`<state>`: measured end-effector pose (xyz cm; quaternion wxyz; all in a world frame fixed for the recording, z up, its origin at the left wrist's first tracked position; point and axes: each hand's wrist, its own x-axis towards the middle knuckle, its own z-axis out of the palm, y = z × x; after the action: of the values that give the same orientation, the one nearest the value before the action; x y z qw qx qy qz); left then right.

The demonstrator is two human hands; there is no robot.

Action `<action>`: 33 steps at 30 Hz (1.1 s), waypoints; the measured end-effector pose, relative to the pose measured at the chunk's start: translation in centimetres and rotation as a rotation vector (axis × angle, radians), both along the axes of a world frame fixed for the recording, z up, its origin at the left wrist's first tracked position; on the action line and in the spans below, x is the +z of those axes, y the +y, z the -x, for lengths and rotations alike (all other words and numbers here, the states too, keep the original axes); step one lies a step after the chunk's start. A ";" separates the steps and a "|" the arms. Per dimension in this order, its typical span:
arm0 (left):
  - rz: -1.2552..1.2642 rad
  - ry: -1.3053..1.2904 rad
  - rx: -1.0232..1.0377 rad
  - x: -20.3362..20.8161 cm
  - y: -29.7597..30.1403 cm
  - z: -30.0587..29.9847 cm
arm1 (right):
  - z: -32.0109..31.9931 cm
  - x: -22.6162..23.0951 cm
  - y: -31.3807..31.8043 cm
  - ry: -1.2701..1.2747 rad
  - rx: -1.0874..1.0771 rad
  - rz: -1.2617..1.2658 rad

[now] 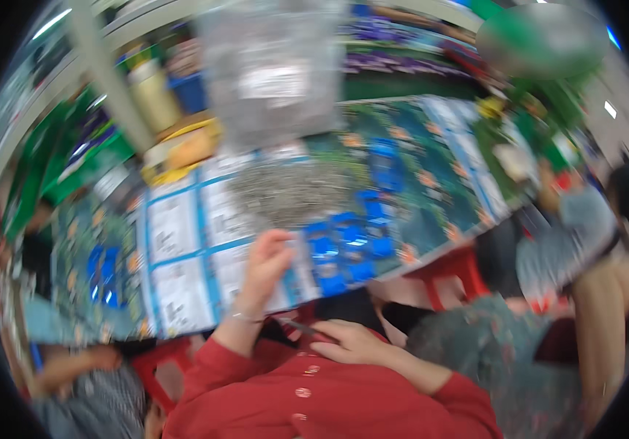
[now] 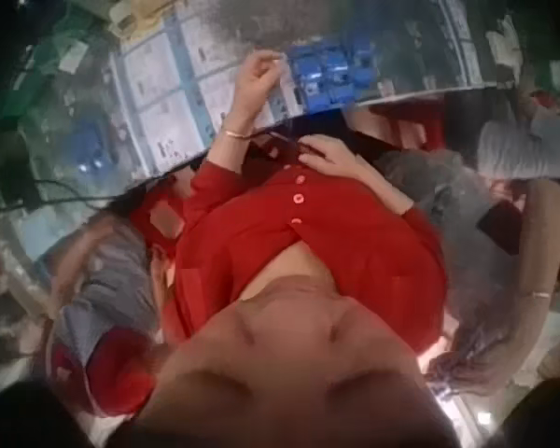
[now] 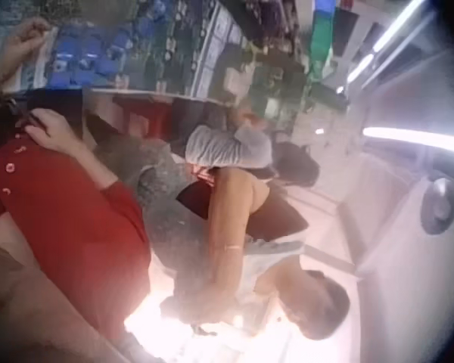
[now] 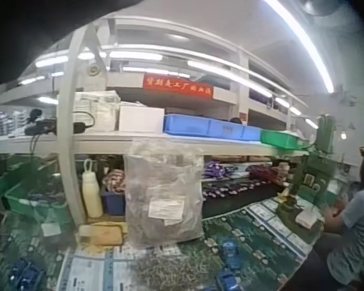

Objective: The person trims plastic pieces from toy car shells using pliers, then fits plastic inserts into the shells by hand.

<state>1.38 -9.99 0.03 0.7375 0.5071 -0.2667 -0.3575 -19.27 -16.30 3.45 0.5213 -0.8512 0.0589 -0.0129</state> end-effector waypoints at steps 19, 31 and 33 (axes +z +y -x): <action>0.155 0.057 -0.049 -0.4 -1.0 -0.2 | -0.9 -0.1 0.0 0.258 0.004 -0.014; 0.138 0.062 -0.083 -0.9 -0.8 0.0 | -0.5 -0.6 -0.2 0.245 0.057 0.015; 0.151 0.088 -0.113 -0.7 -0.9 0.1 | -0.4 -0.8 -0.2 0.231 0.043 0.025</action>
<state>1.30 -10.93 -0.70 0.7634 0.4178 -0.2885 -0.3993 -18.92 -16.47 2.60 0.5005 -0.8546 0.1000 0.0956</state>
